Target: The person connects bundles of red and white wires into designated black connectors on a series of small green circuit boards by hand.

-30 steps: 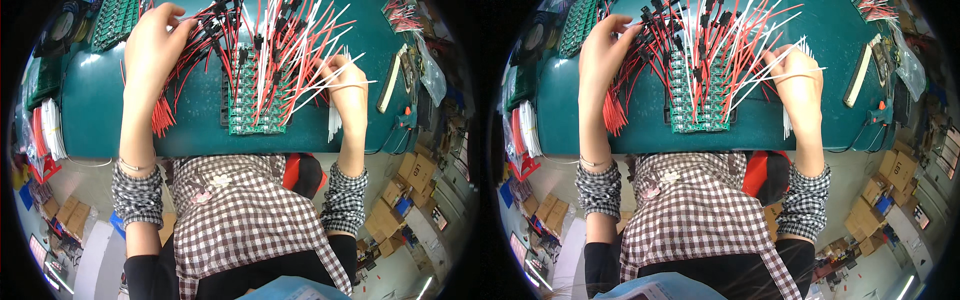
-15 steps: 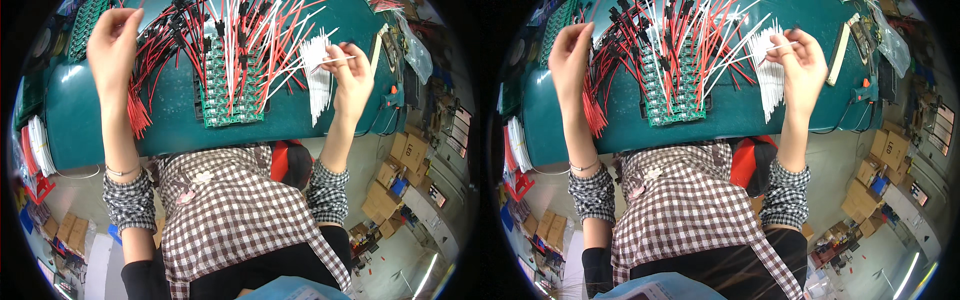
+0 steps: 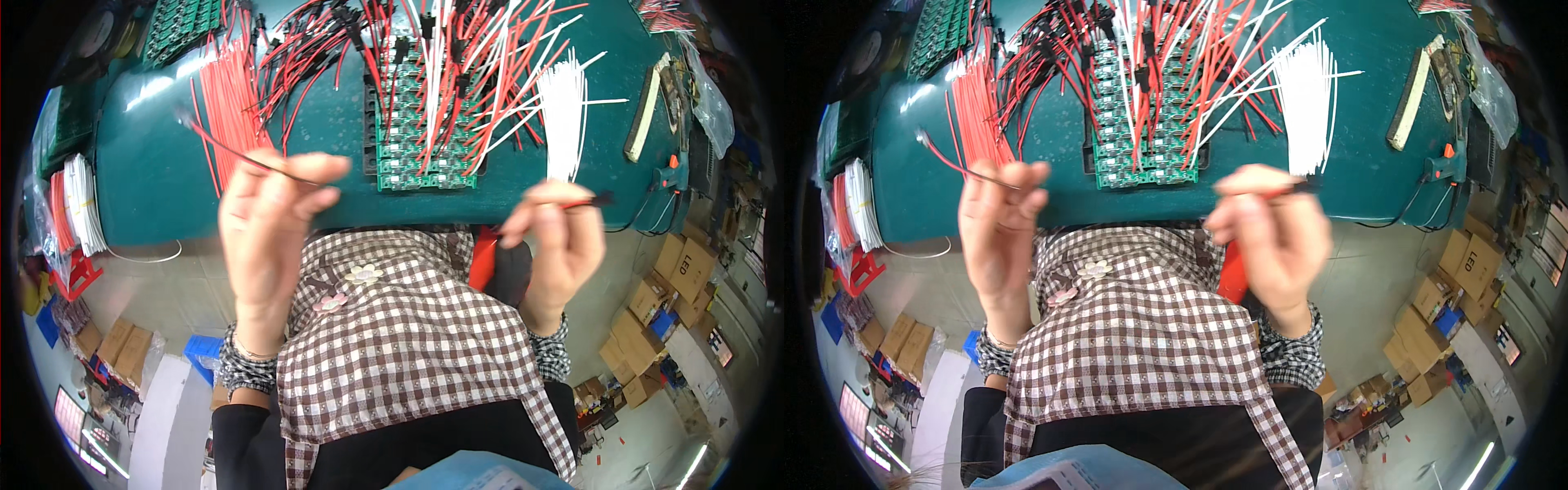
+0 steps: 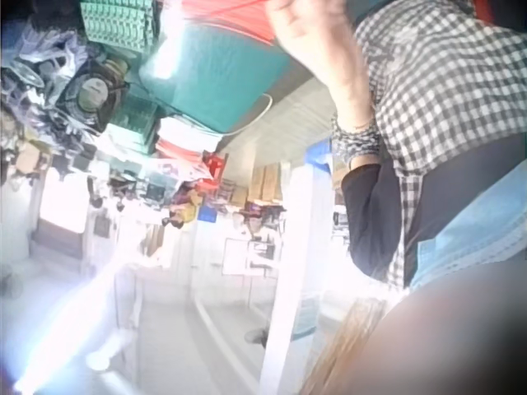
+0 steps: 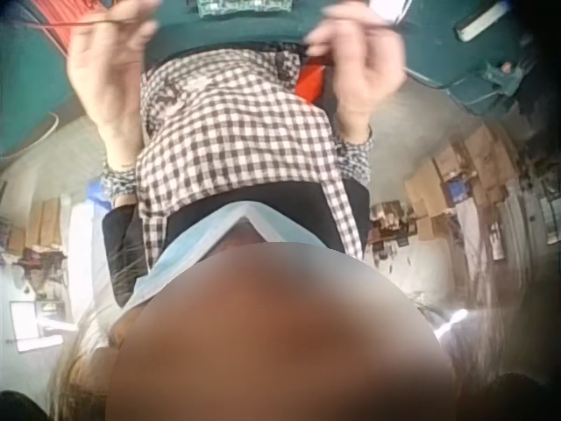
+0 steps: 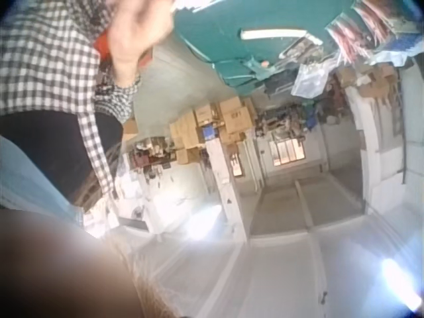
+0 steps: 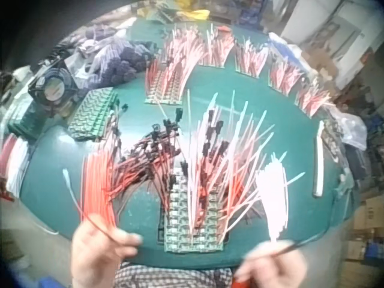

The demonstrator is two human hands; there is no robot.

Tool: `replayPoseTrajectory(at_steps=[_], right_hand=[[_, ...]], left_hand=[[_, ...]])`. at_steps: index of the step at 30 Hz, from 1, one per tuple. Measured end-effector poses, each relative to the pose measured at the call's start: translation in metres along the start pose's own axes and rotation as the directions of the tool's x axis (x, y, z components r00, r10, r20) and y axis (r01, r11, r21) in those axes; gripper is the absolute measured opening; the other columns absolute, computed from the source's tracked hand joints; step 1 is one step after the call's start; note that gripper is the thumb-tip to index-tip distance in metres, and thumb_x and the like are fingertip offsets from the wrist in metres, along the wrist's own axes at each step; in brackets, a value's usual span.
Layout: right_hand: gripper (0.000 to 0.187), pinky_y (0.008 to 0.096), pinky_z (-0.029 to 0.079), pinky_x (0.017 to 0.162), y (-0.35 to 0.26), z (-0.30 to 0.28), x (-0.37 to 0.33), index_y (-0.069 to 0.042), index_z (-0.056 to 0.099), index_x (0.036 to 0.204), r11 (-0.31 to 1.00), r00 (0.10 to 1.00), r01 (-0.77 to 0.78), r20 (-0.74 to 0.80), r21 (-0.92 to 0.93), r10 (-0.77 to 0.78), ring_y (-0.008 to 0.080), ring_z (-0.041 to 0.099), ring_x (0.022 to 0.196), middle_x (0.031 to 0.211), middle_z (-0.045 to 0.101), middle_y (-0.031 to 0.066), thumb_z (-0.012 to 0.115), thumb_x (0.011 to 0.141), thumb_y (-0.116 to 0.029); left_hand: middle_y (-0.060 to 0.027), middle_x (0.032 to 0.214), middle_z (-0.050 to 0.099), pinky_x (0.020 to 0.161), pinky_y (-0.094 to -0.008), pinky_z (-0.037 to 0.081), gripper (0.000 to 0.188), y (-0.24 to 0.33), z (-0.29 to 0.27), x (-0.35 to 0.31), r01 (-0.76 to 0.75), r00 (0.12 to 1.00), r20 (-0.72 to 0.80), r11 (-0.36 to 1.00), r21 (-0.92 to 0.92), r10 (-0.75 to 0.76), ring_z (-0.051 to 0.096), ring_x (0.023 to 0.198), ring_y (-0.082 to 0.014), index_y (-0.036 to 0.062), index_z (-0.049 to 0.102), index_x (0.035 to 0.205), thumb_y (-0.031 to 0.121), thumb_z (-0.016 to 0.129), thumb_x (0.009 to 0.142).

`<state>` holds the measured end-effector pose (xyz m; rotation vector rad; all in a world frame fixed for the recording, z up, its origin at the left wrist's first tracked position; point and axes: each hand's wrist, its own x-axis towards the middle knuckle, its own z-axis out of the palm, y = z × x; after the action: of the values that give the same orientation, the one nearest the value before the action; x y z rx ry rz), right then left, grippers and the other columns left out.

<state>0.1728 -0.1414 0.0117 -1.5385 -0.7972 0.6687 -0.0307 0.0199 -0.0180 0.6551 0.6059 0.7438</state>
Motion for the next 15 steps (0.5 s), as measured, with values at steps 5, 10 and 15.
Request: replayPoseTrajectory(at_steps=[5,10,15], right_hand=[[0.015,0.0227,0.045,0.05,-0.005,0.03,0.019,0.005,0.064,0.1,0.985,0.906,-0.063,0.403,-0.163,0.125,0.0065,0.058,0.056,0.076,0.066,0.0063,0.068,0.087,-0.003],[0.011,0.0207,0.041,0.048,0.003,0.04,0.021,0.004,0.063,0.096,0.966,0.892,-0.257,0.388,0.019,0.23,0.0039,0.053,0.055,0.067,0.058,0.0009,0.064,0.092,-0.007],[0.014,0.0197,0.039,0.048,0.008,0.031,0.025,0.003,0.063,0.096,0.78,0.714,-0.592,0.58,0.202,0.392,0.0015,0.052,0.056,0.066,0.056,-0.0014,0.059,0.097,-0.011]], left_hand=[[-0.0042,0.099,0.057,0.079,-0.0231,0.045,0.015,-0.025,0.025,-0.008,0.091,0.993,0.071,0.992,0.088,-0.097,0.055,0.087,-0.0091,0.0016,0.057,0.102,0.003,0.065,0.089],[-0.0067,0.098,0.058,0.082,-0.0255,0.048,0.017,-0.031,0.024,-0.009,0.011,0.989,0.145,0.982,0.189,-0.039,0.058,0.09,-0.0121,-0.0012,0.059,0.103,-0.005,0.065,0.087],[-0.012,0.1,0.059,0.079,-0.0263,0.053,0.016,-0.025,0.015,-0.001,-0.152,0.934,0.356,0.926,0.347,0.02,0.062,0.09,-0.0173,-0.0045,0.061,0.099,-0.012,0.064,0.084]])
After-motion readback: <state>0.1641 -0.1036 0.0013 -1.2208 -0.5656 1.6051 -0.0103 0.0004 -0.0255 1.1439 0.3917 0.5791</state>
